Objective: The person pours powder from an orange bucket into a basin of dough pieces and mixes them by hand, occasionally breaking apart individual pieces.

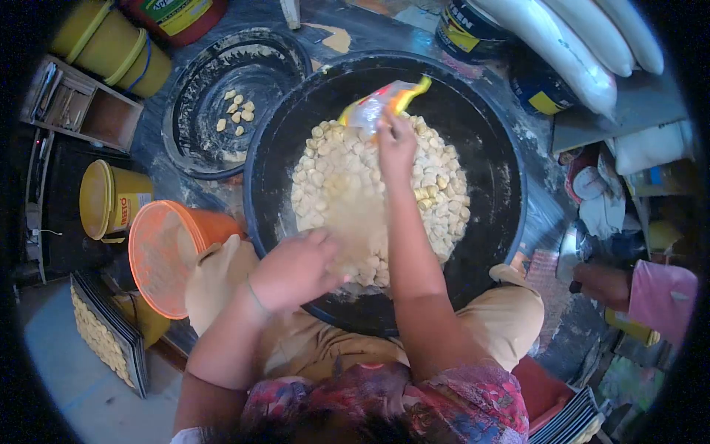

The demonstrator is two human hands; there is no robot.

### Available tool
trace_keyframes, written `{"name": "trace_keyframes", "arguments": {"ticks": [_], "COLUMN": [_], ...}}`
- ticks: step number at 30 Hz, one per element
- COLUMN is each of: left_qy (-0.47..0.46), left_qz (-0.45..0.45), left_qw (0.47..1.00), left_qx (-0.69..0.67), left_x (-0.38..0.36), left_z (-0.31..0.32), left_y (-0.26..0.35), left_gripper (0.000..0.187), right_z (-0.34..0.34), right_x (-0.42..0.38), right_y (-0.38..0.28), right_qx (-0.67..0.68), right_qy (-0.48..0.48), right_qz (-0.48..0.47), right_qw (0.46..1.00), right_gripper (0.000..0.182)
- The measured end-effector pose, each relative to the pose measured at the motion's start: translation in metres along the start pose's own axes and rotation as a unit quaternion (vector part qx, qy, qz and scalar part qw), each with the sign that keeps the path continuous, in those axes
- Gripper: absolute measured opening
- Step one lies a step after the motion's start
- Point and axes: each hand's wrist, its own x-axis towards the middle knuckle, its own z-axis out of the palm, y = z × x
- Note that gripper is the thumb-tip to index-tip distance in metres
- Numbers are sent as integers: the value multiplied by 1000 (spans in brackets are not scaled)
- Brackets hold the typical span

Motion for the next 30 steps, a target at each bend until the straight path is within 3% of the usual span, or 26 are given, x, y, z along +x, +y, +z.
{"name": "trace_keyframes", "arguments": {"ticks": [3, 6, 7, 9, 12, 14, 16, 18, 21, 24, 27, 29, 30], "left_qy": [-34, -26, -67, -56, -17, 11, 25, 25, 17, 20, 1, -4, -7], "left_qz": [-3, 15, 9, -6, -9, -14, -22, -27, -29, -40, -62, -75, -81], "left_qw": [999, 999, 998, 998, 1000, 1000, 999, 999, 999, 999, 998, 997, 997], "left_qx": [-11, -28, -3, -20, -13, -4, 2, -1, -3, -8, 9, -4, -10], "left_x": [3, -1, -1, -6, -16, -24, -30, -35, -34, -28, -15, -1, 8], "left_z": [4, 18, 14, 15, 17, 15, 13, 11, 8, 11, 16, 24, 30], "left_y": [9, 11, 14, 12, 0, -9, -17, -15, -14, -15, -18, -30, -38], "left_gripper": [44, 45, 49, 52, 56, 56, 56, 57, 60, 60, 61, 61, 61], "right_z": [-57, -85, -92, -120, -178, -227, -296, -348, -376, -399, -354, -317, -290], "right_x": [-24, -56, -48, -59, -74, -77, -83, -93, -117, -135, -146, -143, -137], "right_y": [-8, 17, 11, -1, -26, -35, -36, -33, -46, 10, 9, 27, 13], "right_qx": [60, -37, -35, -45, 2, 4, -174, -265, -393, -495, -612, -625, -534], "right_qy": [79, -21, -3, 20, 98, 227, 293, 365, 397, 308, 169, 163, 85], "right_qz": [10, 105, 73, 43, 40, -29, -82, -121, -33, 196, 301, 212, 141], "right_qw": [995, 994, 997, 998, 994, 974, 937, 884, 829, 788, 712, 733, 829], "right_gripper": [25, 26, 26, 26, 23, 20, 18, 17, 18, 30, 34, 38, 40]}}
